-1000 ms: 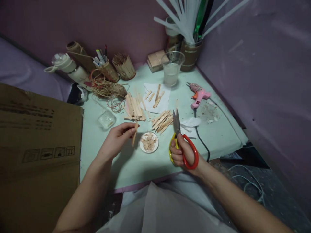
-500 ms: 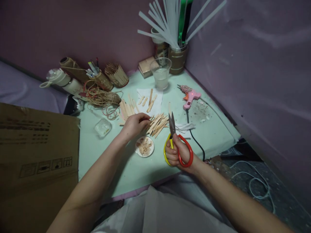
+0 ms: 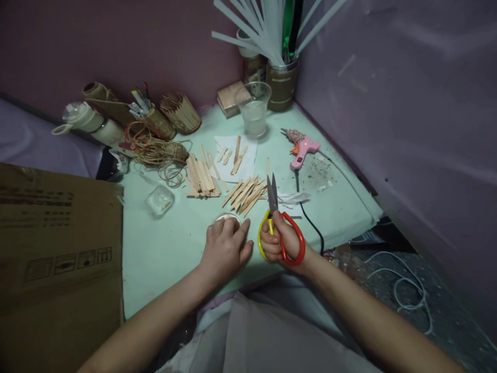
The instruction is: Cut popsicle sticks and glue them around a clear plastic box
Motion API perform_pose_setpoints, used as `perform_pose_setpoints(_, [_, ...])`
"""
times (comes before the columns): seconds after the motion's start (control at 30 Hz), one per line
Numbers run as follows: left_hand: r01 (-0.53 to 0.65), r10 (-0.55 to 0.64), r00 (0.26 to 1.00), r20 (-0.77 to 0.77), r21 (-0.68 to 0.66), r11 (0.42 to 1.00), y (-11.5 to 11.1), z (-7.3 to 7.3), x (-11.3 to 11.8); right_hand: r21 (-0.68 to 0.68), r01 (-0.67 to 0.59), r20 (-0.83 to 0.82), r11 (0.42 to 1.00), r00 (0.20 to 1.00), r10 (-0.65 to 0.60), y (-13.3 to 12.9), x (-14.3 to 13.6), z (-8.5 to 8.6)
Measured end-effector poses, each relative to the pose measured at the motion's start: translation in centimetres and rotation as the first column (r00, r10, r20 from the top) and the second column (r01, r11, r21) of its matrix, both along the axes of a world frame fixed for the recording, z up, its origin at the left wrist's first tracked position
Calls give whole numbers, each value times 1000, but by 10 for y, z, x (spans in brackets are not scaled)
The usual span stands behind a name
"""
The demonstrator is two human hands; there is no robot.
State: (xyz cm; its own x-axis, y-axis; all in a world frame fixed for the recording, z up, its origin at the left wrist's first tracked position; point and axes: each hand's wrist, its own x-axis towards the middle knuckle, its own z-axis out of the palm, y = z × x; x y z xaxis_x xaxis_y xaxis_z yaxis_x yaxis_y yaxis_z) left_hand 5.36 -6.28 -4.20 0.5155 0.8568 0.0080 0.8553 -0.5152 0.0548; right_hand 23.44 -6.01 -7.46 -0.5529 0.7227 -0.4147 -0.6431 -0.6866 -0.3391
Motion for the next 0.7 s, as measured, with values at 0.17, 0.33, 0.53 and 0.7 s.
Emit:
perform_pose_setpoints(0.17, [-82,81,996,-49,-18,997,1,-1,3,-2,10,-3,1000,1000,-10,-1,-1,1])
perform_pose_setpoints(0.33, [-91,86,993,-76,-63,994,6,0,4,7,7,-1,1000,1000,-7,-1,0,1])
perform_pose_setpoints(0.53, [-69,62,988,-139,-50,996,10,3,10,9,4,-9,1000,1000,-4,-1,0,1])
perform_pose_setpoints(0.7, [-1,-4,988,-157,-29,1000,9,4,14,18,0,-18,1000,1000,0,-1,1,-2])
